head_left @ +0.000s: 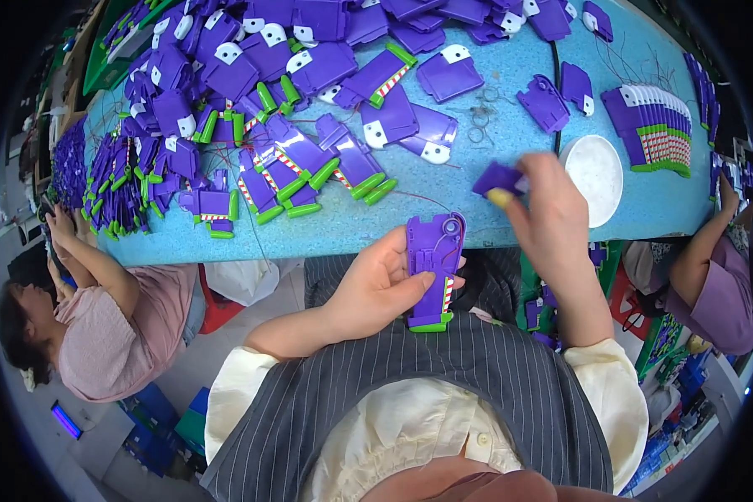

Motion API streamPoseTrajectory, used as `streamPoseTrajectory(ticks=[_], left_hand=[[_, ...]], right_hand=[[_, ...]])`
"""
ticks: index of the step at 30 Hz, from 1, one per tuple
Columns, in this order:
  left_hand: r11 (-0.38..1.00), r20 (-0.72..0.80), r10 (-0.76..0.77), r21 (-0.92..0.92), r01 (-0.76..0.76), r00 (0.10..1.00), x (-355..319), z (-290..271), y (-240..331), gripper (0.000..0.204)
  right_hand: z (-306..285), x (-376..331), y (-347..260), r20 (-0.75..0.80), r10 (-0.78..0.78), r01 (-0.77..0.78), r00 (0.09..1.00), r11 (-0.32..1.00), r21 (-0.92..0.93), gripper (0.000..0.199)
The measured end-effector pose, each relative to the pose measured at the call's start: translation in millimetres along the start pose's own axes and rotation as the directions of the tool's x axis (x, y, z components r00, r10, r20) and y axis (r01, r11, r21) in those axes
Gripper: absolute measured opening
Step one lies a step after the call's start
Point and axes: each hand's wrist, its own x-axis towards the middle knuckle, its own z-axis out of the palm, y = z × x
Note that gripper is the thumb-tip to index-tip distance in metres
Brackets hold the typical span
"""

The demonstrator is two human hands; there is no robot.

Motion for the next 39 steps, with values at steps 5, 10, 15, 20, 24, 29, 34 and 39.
streamPoseTrajectory(ticks=[5,10,15,20,24,29,34,39], left_hand=[[0.995,0.034,0.043,0.092,-0.046,0.998,1.3,-2.6,-3.2,0.044],[0.987,0.095,-0.011,0.162,-0.005,0.995,3.6,-6.5,1.0,0.050],[0.992,0.083,-0.057,0.119,0.047,0.995,3.0,-5.3,5.3,0.051],[0.988,0.108,-0.058,0.152,0.042,0.992,5.4,-3.6,3.8,0.051],[0.983,0.105,-0.067,0.180,0.047,0.992,6.3,2.6,1.1,0.048],[0.922,0.059,-0.014,0.386,-0.010,0.998,9.0,7.2,-2.8,0.035],[0.832,0.102,0.120,0.533,-0.156,0.988,4.5,16.0,4.7,0.033],[0.754,0.223,0.185,0.592,-0.284,0.957,7.5,9.2,1.0,0.030]], right_hand=[[-8.6,-28.1,-6.8,0.138,-0.100,-0.091,0.985,0.375,0.922,0.021],[7.9,-19.5,-22.3,0.317,-0.081,-0.289,0.945,0.248,0.925,0.032],[16.1,-14.5,-23.2,0.229,-0.087,-0.175,0.970,0.408,0.896,0.028],[13.5,-20.3,-23.7,0.205,-0.058,-0.140,0.977,0.552,0.822,0.030],[4.9,-24.1,-30.0,0.193,0.024,-0.171,0.981,0.585,0.793,0.029],[0.5,-34.2,-28.5,0.197,0.073,-0.204,0.978,0.556,0.806,0.040],[4.5,-32.9,-29.1,0.390,0.205,-0.382,0.898,-0.080,0.921,0.046],[21.7,-33.6,-24.9,0.485,-0.006,-0.437,0.875,-0.445,0.782,0.024]])
